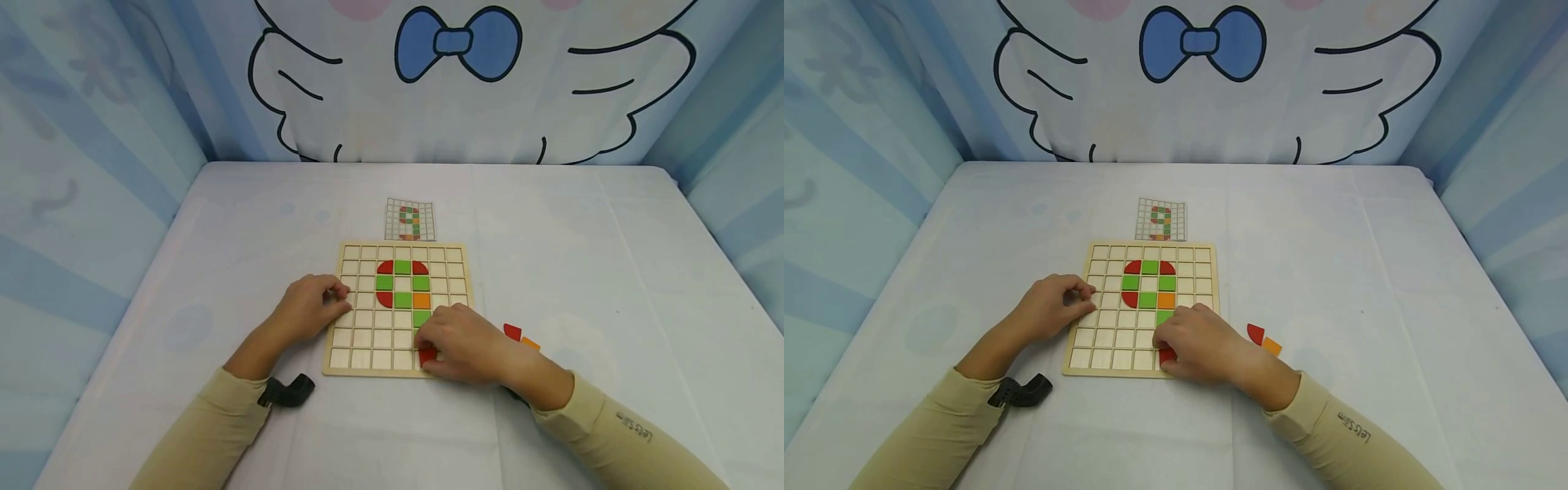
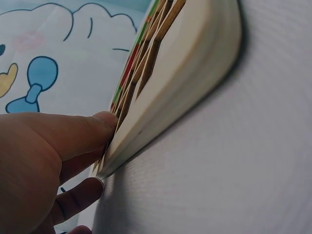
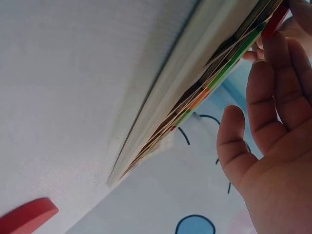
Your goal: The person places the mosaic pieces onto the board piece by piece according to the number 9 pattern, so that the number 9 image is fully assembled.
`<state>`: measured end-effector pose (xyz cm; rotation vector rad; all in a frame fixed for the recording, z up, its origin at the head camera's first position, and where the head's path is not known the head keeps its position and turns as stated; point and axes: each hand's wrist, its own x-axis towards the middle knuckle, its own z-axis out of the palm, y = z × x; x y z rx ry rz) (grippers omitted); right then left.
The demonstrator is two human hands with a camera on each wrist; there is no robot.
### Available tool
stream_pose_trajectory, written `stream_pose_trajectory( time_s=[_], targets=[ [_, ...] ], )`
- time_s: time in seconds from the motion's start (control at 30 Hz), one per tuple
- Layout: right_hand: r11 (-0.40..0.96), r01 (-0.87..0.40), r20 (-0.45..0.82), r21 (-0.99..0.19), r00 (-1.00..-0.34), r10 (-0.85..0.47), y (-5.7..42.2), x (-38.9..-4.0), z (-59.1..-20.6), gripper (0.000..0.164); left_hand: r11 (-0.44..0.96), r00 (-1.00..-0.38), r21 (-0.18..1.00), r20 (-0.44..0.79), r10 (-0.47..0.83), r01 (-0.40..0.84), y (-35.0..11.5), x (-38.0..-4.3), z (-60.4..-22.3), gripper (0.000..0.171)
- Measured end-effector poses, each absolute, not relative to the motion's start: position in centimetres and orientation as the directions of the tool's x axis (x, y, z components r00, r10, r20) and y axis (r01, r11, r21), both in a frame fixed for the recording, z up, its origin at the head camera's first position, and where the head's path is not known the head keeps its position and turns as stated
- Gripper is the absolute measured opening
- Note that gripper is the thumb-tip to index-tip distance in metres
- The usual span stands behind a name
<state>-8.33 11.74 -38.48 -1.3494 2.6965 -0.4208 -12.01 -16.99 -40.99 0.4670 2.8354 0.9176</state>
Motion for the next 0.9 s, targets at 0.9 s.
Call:
stream_pose_trajectory(
  time_s=[0.9],
  targets=[
    [0.545,-0.75,0.009,-0.376,-0.591,-0.807,11.7,-8.49,-38.58,0.012,0.766,-0.943,0.589,-0.018,0.332,0.258,-17.01,-11.98,-40.98,0.013]
  ],
)
